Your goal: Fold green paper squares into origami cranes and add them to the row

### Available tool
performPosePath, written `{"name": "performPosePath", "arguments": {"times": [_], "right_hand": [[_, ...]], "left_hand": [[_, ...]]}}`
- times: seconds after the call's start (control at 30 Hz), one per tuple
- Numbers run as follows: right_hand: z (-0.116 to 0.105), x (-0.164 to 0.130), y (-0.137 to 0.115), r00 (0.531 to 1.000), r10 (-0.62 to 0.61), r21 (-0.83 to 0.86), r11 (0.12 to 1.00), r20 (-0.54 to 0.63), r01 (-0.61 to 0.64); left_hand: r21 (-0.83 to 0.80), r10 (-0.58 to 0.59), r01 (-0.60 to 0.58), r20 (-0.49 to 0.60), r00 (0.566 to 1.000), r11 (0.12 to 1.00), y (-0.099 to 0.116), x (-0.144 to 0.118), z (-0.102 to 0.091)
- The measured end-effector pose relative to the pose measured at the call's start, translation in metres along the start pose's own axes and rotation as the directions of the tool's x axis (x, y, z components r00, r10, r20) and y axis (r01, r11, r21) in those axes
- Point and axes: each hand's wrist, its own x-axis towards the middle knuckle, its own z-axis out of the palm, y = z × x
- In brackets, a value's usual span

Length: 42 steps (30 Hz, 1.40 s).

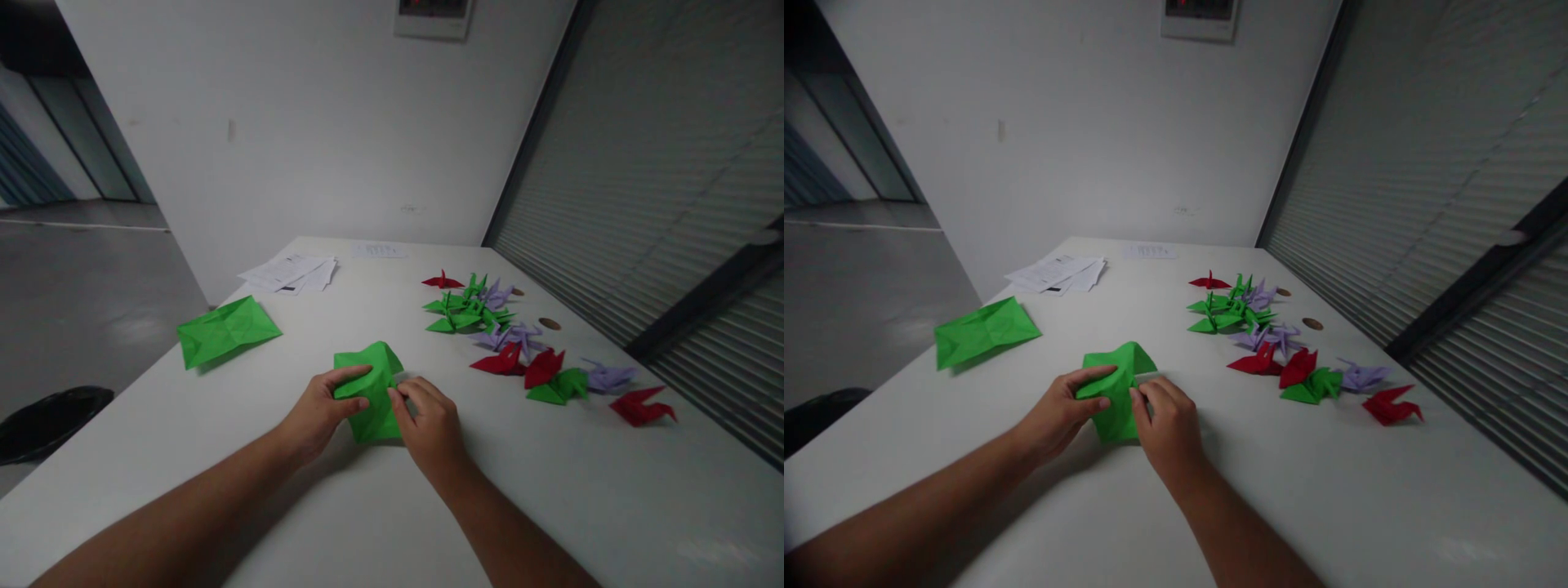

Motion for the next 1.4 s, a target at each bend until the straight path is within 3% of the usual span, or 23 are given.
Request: {"name": "performPosePath", "arguments": {"times": [0.17, 0.37, 0.57, 0.67, 0.87, 1.03, 1.1, 1.2, 1.4], "right_hand": [[-0.001, 0.001, 0.0, 1.0, 0.001, 0.011, 1.0, -0.002, -0.001], [-0.002, 0.002, -0.002, 0.998, 0.056, 0.137, 0.989, -0.009, -0.055], [-0.003, 0.002, -0.001, 0.997, 0.078, 0.141, 0.987, -0.005, -0.076], [-0.001, 0.002, -0.001, 0.986, 0.164, 0.249, 0.954, 0.03, -0.166], [0.01, -0.001, 0.006, 0.875, 0.438, 0.48, 0.734, 0.206, -0.48], [0.014, -0.001, 0.008, 0.789, 0.544, 0.653, 0.492, 0.286, -0.576], [0.013, 0.0, 0.008, 0.768, 0.565, 0.681, 0.436, 0.302, -0.589], [0.012, 0.0, 0.008, 0.777, 0.567, 0.677, 0.461, 0.272, -0.573], [0.01, -0.002, 0.012, 0.837, 0.519, 0.555, 0.651, 0.173, -0.518]], "left_hand": [[0.101, 0.039, -0.042, 0.032, 0.999, 0.994, -0.004, 0.003, -0.006], [0.233, 0.136, -0.141, 0.035, 0.99, 0.962, -0.004, 0.001, -0.011], [-0.093, 0.15, -0.151, -0.017, 0.988, 0.984, 0.006, -0.005, -0.004], [-0.082, 0.109, -0.112, -0.04, 0.993, 0.99, 0.009, -0.005, -0.002], [0.124, 0.147, -0.148, 0.013, 0.989, 0.981, 0.003, -0.008, -0.005], [0.153, 0.154, -0.161, 0.057, 0.986, 0.975, 0.0, -0.009, -0.008], [0.124, 0.161, -0.167, 0.06, 0.985, 0.978, -0.001, -0.008, -0.008], [0.079, 0.136, -0.14, 0.058, 0.989, 0.987, -0.001, -0.007, -0.006], [0.12, 0.038, -0.042, 0.033, 0.999, 0.992, -0.002, -0.004, -0.002]]}}
